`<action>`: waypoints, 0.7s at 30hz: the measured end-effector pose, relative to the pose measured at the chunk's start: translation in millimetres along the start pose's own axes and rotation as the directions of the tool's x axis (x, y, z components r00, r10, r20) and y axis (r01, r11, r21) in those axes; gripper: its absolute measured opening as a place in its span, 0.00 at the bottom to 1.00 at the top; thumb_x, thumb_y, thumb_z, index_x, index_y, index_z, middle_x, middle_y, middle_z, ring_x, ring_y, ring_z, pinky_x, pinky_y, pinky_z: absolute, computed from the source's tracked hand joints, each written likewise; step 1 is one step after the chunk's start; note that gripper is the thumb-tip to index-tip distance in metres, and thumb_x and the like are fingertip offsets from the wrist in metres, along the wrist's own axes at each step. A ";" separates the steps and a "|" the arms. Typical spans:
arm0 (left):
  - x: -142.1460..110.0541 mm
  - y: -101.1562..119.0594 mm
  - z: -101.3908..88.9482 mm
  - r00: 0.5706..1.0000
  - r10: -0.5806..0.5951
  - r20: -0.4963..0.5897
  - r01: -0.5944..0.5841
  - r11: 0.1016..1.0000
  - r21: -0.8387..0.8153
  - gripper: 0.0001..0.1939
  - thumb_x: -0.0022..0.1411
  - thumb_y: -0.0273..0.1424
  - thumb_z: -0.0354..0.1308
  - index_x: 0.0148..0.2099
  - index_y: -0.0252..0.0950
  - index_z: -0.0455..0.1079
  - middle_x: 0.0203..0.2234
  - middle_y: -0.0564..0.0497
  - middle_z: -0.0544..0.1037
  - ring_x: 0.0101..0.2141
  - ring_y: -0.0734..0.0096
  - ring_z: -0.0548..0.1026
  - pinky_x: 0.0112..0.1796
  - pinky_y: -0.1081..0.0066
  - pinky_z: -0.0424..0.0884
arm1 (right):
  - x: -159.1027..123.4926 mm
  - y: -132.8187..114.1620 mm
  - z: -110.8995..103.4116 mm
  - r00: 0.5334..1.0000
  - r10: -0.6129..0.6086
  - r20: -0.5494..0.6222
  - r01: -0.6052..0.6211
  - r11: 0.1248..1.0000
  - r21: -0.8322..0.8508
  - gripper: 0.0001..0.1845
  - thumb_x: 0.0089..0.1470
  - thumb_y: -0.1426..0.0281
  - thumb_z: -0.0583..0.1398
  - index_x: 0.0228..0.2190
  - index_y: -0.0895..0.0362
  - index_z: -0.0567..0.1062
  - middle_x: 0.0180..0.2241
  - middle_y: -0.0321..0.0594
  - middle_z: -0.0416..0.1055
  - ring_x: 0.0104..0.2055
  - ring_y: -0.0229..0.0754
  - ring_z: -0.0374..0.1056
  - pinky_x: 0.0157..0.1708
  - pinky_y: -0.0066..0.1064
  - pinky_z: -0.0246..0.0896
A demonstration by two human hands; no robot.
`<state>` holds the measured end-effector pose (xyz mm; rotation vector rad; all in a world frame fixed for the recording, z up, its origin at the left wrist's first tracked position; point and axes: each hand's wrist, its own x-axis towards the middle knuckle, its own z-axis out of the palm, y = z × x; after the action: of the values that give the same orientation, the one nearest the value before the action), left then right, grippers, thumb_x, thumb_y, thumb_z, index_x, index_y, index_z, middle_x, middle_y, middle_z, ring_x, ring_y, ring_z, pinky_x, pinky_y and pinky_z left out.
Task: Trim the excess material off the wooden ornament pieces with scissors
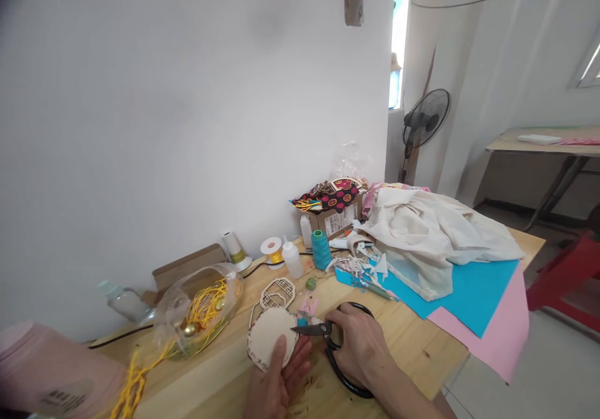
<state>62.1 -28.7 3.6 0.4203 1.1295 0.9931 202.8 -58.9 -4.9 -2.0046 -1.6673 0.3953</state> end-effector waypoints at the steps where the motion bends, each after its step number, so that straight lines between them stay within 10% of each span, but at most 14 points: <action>1: 0.5 0.1 -0.5 1.000 -0.001 -0.001 0.001 1.000 0.003 0.03 0.55 0.22 0.53 0.35 0.29 0.66 0.22 0.43 0.80 0.27 0.61 0.78 0.22 0.73 0.73 | 0.1 -0.7 -0.6 1.000 0.005 0.002 -0.005 1.000 -0.005 0.09 0.42 0.67 0.58 0.30 0.50 0.73 0.30 0.35 0.68 0.34 0.39 0.64 0.30 0.26 0.52; 21: -2.1 -11.3 -11.1 0.992 -0.081 0.100 0.094 0.987 -0.132 0.17 0.58 0.22 0.50 0.50 0.22 0.57 0.25 0.39 0.80 0.30 0.59 0.78 0.26 0.71 0.74 | -6.5 7.6 -8.0 0.998 -0.059 -0.008 0.059 0.997 0.052 0.11 0.40 0.67 0.59 0.31 0.52 0.72 0.31 0.36 0.68 0.34 0.40 0.63 0.32 0.27 0.54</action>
<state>57.0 -38.5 -8.0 0.3020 0.9809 0.9570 211.9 -67.7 -2.9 -1.9127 -1.6906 0.4069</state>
